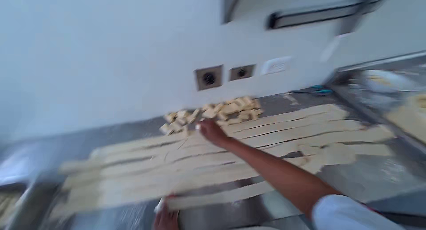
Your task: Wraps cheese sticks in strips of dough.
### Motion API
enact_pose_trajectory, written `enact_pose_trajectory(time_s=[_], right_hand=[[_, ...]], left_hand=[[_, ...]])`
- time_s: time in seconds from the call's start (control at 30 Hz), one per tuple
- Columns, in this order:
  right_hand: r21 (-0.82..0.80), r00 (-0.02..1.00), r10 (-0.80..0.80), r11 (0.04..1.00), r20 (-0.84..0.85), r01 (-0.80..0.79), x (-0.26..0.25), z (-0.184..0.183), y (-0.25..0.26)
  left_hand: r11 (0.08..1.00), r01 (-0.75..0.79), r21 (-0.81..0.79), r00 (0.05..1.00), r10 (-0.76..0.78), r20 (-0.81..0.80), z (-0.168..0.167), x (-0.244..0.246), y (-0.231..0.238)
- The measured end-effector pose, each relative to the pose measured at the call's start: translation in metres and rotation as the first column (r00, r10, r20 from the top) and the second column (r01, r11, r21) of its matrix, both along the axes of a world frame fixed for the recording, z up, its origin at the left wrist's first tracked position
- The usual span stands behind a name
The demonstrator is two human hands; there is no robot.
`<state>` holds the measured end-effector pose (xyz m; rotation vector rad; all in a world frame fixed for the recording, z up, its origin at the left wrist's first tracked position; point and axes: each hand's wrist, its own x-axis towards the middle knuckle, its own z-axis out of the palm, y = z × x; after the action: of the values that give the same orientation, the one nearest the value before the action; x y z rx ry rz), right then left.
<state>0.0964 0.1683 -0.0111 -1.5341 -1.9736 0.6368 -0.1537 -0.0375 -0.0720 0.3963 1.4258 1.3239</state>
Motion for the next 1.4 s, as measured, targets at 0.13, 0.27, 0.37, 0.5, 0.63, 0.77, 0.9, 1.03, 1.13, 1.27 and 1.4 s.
enact_pose_trajectory(time_s=[0.13, 0.27, 0.37, 0.5, 0.63, 0.77, 0.9, 1.03, 1.13, 1.27, 1.4], right_hand=[[-0.200, 0.967, 0.207, 0.951, -0.147, -0.234, -0.058, 0.002, -0.101], [-0.407, 0.921, 0.321, 0.828, -0.220, -0.386, -0.115, -0.022, -0.157], [-0.365, 0.912, 0.361, 0.837, -0.193, -0.408, -0.138, -0.036, -0.169], [-0.339, 0.896, 0.438, 0.833, -0.076, -0.437, -0.150, -0.046, -0.172], [-0.355, 0.896, 0.442, 0.831, -0.046, -0.429, -0.154, -0.047, -0.172], [-0.395, 0.908, 0.416, 0.826, -0.054, -0.403, -0.156, -0.051, -0.170], [-0.365, 0.950, 0.310, 0.880, -0.044, -0.304, -0.145, -0.060, -0.171], [-0.425, 0.962, 0.273, 0.868, -0.025, -0.257, -0.106, -0.053, -0.173], [-0.412, 0.951, 0.288, 0.858, -0.112, -0.309, -0.098, -0.053, -0.170], [-0.544, 0.869, 0.364, 0.678, -0.336, -0.494, -0.118, -0.052, -0.142], [-0.746, 0.869, 0.439, 0.495, -0.228, -0.446, -0.116, -0.042, -0.119]], left_hand=[[0.989, -0.145, -0.011, 0.987, 0.145, 0.071, -0.002, -0.011, 0.005], [0.968, -0.247, -0.042, 0.954, 0.250, 0.162, -0.002, -0.017, 0.003], [0.968, -0.243, -0.067, 0.957, 0.250, 0.145, -0.001, -0.017, 0.001], [0.969, -0.236, -0.075, 0.969, 0.241, 0.054, -0.006, -0.029, 0.001], [0.940, -0.339, -0.024, 0.940, 0.339, -0.031, -0.003, -0.063, 0.010], [0.966, -0.228, 0.118, 0.957, 0.245, -0.157, 0.005, -0.055, 0.002], [0.908, 0.319, 0.271, 0.764, -0.077, -0.641, -0.032, -0.012, -0.028], [0.860, 0.490, 0.141, 0.391, -0.072, -0.917, -0.048, -0.003, -0.027], [0.853, 0.491, 0.179, 0.337, 0.004, -0.942, -0.052, -0.010, -0.023], [0.851, 0.411, 0.327, 0.495, 0.094, -0.864, -0.023, -0.026, -0.017], [0.909, 0.353, 0.220, 0.376, 0.078, -0.924, -0.020, -0.048, -0.006]])
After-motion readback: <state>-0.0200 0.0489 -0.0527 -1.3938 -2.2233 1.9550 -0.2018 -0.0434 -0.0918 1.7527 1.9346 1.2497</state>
